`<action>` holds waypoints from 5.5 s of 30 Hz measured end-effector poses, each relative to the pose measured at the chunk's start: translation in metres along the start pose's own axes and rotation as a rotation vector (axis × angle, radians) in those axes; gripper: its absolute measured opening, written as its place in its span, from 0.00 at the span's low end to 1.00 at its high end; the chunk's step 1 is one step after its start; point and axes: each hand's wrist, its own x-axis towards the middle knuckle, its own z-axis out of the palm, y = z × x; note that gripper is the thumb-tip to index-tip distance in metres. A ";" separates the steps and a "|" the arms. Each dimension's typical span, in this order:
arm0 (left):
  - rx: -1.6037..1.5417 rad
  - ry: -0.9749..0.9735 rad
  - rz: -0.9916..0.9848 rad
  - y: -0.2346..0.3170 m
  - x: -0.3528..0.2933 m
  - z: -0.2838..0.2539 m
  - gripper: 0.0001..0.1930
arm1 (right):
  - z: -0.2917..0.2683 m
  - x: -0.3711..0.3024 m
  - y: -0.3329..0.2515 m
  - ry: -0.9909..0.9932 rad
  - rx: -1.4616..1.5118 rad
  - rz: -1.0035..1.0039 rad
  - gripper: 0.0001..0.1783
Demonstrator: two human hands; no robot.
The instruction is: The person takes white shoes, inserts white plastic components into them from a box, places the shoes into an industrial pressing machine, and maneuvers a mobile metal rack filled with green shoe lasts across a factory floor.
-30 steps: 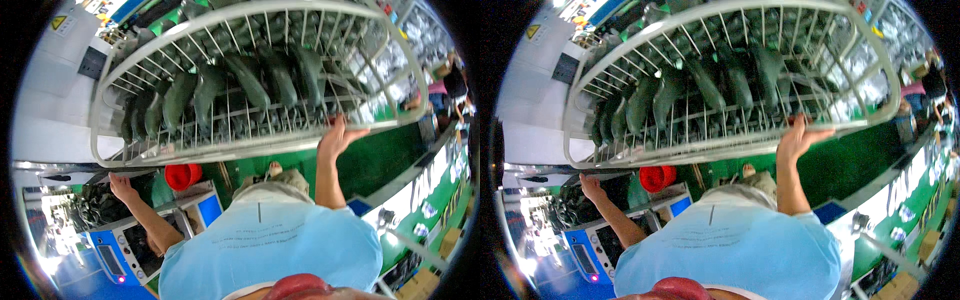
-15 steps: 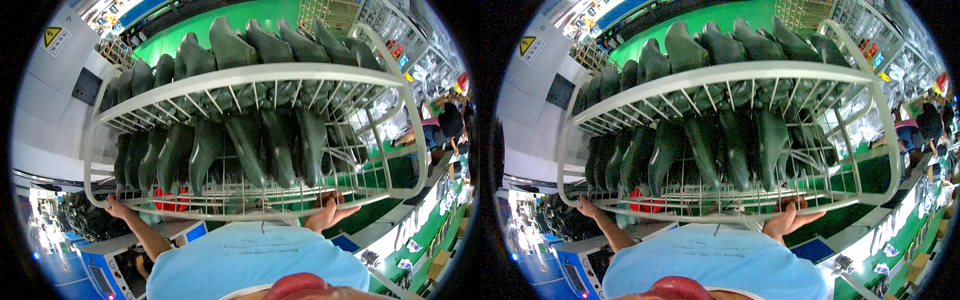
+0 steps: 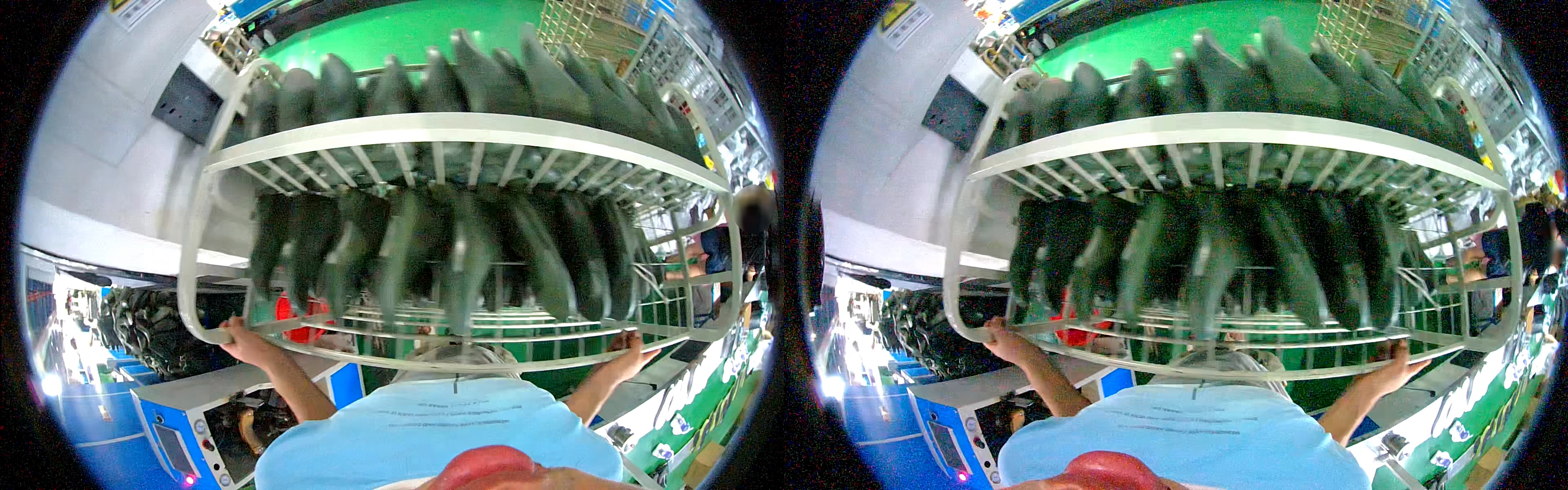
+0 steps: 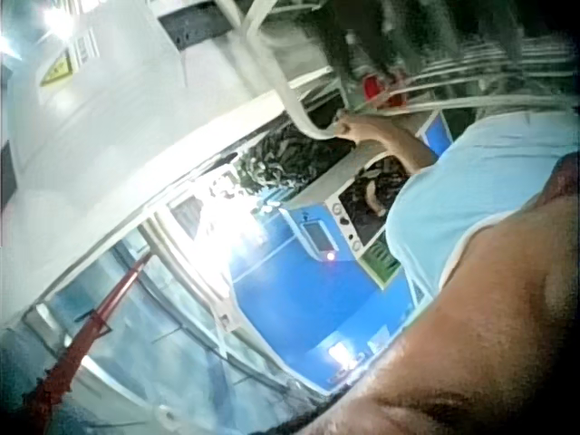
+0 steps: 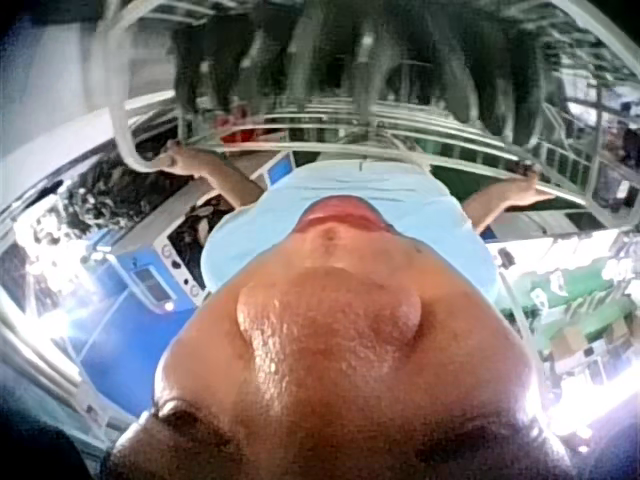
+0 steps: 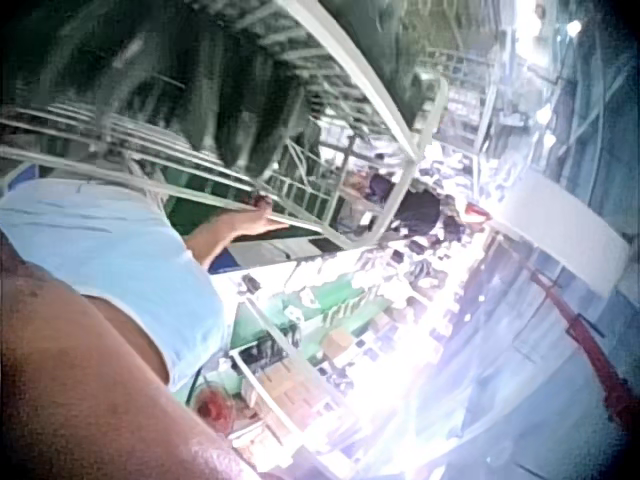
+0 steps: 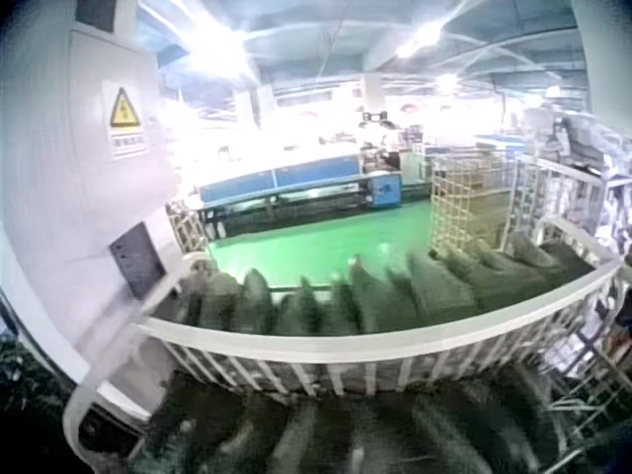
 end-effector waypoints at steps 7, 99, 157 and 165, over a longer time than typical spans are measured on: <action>-0.110 0.037 -0.038 0.035 -0.062 0.004 0.16 | -0.002 0.015 0.010 -0.056 0.260 0.104 0.11; -0.915 -2.600 0.311 0.010 -0.010 0.963 0.30 | 0.591 -0.218 0.078 0.487 0.266 -0.066 0.30; -1.304 -2.844 1.441 0.241 -0.538 1.242 0.17 | 1.050 -0.415 0.043 1.319 0.311 -0.514 0.23; -1.619 -2.510 1.144 0.265 -0.560 1.385 0.31 | 1.112 -0.366 0.030 1.261 0.345 -0.650 0.22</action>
